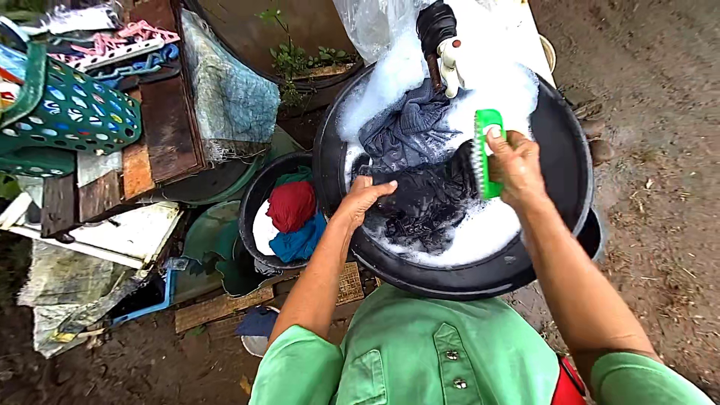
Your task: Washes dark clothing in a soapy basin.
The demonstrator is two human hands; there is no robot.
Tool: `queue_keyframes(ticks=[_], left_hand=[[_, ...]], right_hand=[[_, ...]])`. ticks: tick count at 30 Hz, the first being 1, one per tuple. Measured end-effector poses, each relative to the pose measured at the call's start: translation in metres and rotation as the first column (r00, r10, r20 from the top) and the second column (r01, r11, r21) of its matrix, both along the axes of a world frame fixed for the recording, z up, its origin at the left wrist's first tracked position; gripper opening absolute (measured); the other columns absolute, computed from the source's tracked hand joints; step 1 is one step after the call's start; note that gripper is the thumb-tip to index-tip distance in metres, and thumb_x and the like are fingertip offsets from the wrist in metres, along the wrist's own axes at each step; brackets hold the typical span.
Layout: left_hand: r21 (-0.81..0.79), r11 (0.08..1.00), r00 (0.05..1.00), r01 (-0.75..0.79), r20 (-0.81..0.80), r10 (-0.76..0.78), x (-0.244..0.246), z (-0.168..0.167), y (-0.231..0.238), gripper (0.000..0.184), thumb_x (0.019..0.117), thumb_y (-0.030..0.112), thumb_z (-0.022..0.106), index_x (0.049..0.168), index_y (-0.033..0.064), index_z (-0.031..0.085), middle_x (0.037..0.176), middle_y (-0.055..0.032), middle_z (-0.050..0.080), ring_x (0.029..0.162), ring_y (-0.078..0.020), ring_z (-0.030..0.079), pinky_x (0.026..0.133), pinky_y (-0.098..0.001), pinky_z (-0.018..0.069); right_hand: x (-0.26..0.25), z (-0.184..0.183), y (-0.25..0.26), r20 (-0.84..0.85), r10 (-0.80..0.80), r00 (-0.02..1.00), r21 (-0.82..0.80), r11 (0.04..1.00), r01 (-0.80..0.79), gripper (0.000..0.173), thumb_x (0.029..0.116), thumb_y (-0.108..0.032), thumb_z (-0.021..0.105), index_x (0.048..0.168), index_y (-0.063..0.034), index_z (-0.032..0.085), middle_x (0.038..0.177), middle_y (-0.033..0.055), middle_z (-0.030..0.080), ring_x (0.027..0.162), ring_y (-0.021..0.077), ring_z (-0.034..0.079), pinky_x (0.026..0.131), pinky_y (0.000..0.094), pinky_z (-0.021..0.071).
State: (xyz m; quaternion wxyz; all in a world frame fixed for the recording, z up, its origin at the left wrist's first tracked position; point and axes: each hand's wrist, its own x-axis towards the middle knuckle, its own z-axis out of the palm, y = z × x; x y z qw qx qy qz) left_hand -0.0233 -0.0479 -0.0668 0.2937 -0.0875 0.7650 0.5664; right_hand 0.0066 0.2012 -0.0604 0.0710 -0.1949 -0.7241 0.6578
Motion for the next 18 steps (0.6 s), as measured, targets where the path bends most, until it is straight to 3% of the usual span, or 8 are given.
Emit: queue_keyframes(ticks=[2, 4, 8, 10, 12, 14, 16, 18], left_hand=[[0.294, 0.950, 0.988, -0.108, -0.078, 0.137, -0.001, 0.014, 0.015, 0.007, 0.1002, 0.005, 0.059, 0.097, 0.0029, 0.065, 0.082, -0.0008, 0.068, 0.075, -0.0053, 0.065, 0.074, -0.0256, 0.0571], [0.547, 0.833, 0.964, -0.085, -0.166, 0.208, 0.004, 0.049, 0.025, 0.018, 0.1013, 0.004, 0.051, 0.091, 0.0114, 0.064, 0.076, 0.0062, 0.068, 0.068, -0.0005, 0.065, 0.066, -0.0201, 0.0578], [0.736, 0.672, 0.864, 0.082, -0.389, 0.321, 0.000, 0.106, 0.010, 0.029, 0.1006, 0.000, 0.044, 0.090, 0.0140, 0.067, 0.080, 0.0052, 0.072, 0.073, -0.0022, 0.069, 0.070, -0.0215, 0.0600], [0.720, 0.660, 0.789, 0.213, -0.525, 0.319, -0.003, 0.125, -0.006, 0.025, 0.1016, 0.003, 0.045, 0.099, 0.0134, 0.067, 0.090, 0.0036, 0.074, 0.085, -0.0054, 0.071, 0.080, -0.0251, 0.0613], [0.649, 0.666, 0.723, 0.368, -0.650, 0.234, -0.008, 0.129, -0.015, 0.019, 0.1011, 0.015, 0.057, 0.120, 0.0123, 0.058, 0.110, 0.0032, 0.070, 0.104, -0.0092, 0.069, 0.095, -0.0299, 0.0584], [0.615, 0.631, 0.711, 0.473, -0.689, 0.139, -0.011, 0.127, -0.014, 0.063, 0.0948, 0.035, 0.072, 0.141, 0.0088, 0.037, 0.132, 0.0014, 0.061, 0.122, -0.0132, 0.061, 0.104, -0.0339, 0.0540], [0.657, 0.559, 0.736, 0.505, -0.667, 0.119, -0.009, 0.124, -0.007, 0.083, 0.0883, 0.043, 0.077, 0.147, 0.0077, 0.031, 0.141, -0.0006, 0.057, 0.128, -0.0142, 0.058, 0.104, -0.0342, 0.0526], [0.696, 0.501, 0.753, 0.514, -0.646, 0.125, -0.005, 0.126, 0.000, 0.086, 0.0852, 0.048, 0.077, 0.147, 0.0063, 0.034, 0.143, -0.0031, 0.057, 0.129, -0.0157, 0.058, 0.104, -0.0367, 0.0524]], right_hand=[[0.003, 0.000, -0.047, -0.110, 0.043, 0.993, -0.012, 0.999, -0.045, 0.030, 0.0991, -0.029, 0.062, 0.106, -0.0004, 0.057, 0.071, -0.0050, 0.059, 0.056, 0.0021, 0.058, 0.056, 0.0258, 0.0556], [-0.002, -0.026, -0.083, -0.052, 0.081, 0.995, 0.114, 0.991, -0.074, 0.034, 0.1007, -0.031, 0.064, 0.090, 0.0008, 0.061, 0.066, -0.0016, 0.056, 0.056, 0.0063, 0.055, 0.057, 0.0295, 0.0518], [-0.022, -0.080, -0.038, 0.411, 0.143, 0.900, 0.319, 0.903, -0.289, 0.062, 0.0996, -0.051, 0.064, 0.103, 0.0103, 0.068, 0.094, 0.0292, 0.068, 0.090, 0.0444, 0.069, 0.082, 0.0667, 0.0516], [-0.007, -0.072, -0.004, 0.380, 0.157, 0.911, 0.231, 0.938, -0.258, 0.059, 0.0995, -0.053, 0.063, 0.109, 0.0046, 0.065, 0.088, 0.0216, 0.065, 0.075, 0.0334, 0.065, 0.069, 0.0548, 0.0538], [0.018, -0.048, 0.017, 0.192, 0.276, 0.942, -0.041, 0.961, -0.273, 0.045, 0.0974, -0.057, 0.063, 0.108, -0.0129, 0.063, 0.073, -0.0024, 0.060, 0.055, 0.0067, 0.055, 0.050, 0.0263, 0.0494], [0.038, -0.026, 0.010, 0.007, 0.430, 0.903, -0.294, 0.864, -0.409, 0.057, 0.0789, -0.067, 0.077, 0.109, -0.0198, 0.065, 0.076, -0.0113, 0.070, 0.059, -0.0007, 0.063, 0.053, 0.0191, 0.0545], [0.048, -0.021, -0.020, -0.021, 0.588, 0.808, -0.316, 0.763, -0.564, 0.082, 0.0719, -0.058, 0.085, 0.133, -0.0094, 0.060, 0.096, -0.0051, 0.075, 0.076, 0.0012, 0.069, 0.067, 0.0214, 0.0589], [0.042, -0.027, -0.054, 0.097, 0.662, 0.743, -0.235, 0.741, -0.629, 0.085, 0.0816, -0.035, 0.081, 0.147, 0.0051, 0.045, 0.111, 0.0090, 0.070, 0.089, 0.0073, 0.068, 0.083, 0.0277, 0.0580]])
